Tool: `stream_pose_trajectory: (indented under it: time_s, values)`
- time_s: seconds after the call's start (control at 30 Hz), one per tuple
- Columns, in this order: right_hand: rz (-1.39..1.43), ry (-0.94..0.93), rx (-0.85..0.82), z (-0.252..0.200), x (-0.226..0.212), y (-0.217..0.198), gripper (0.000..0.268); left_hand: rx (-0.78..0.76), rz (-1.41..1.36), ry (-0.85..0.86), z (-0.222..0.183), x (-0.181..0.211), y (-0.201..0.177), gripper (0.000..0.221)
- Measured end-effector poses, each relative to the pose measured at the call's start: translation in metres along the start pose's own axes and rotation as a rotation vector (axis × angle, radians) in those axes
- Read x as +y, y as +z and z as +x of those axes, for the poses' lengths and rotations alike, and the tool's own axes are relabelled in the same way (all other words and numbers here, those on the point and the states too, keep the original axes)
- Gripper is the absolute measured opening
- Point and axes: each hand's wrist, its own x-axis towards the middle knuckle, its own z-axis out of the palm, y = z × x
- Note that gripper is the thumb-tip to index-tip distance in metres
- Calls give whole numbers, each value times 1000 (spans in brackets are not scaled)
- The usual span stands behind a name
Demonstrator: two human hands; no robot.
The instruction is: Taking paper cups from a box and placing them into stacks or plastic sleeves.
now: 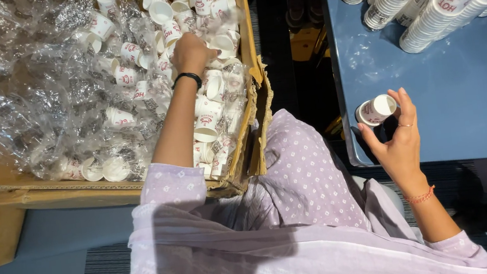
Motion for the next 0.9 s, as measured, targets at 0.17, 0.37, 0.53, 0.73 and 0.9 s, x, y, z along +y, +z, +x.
stream_pose_trajectory:
  time_s: [0.17,0.37,0.53,0.73,0.9]
  values:
    - [14,6,-1,-2,2,1,94,-193,-141,47,6,-11,-43,50]
    - [61,23,13,-3,5,-1,86,-341,-324,78,15,-29,-67,52]
    - [-88,-116,164,-5,1,-10,65,-421,-364,278,-20,25,-103,40]
    - [-210,-409,188,-11,-16,-22,51,-107,35,648,-122,114,-111,45]
    - [-102,-459,205,-12,-34,-32,64,87,-512,1016,-196,156,-109,25]
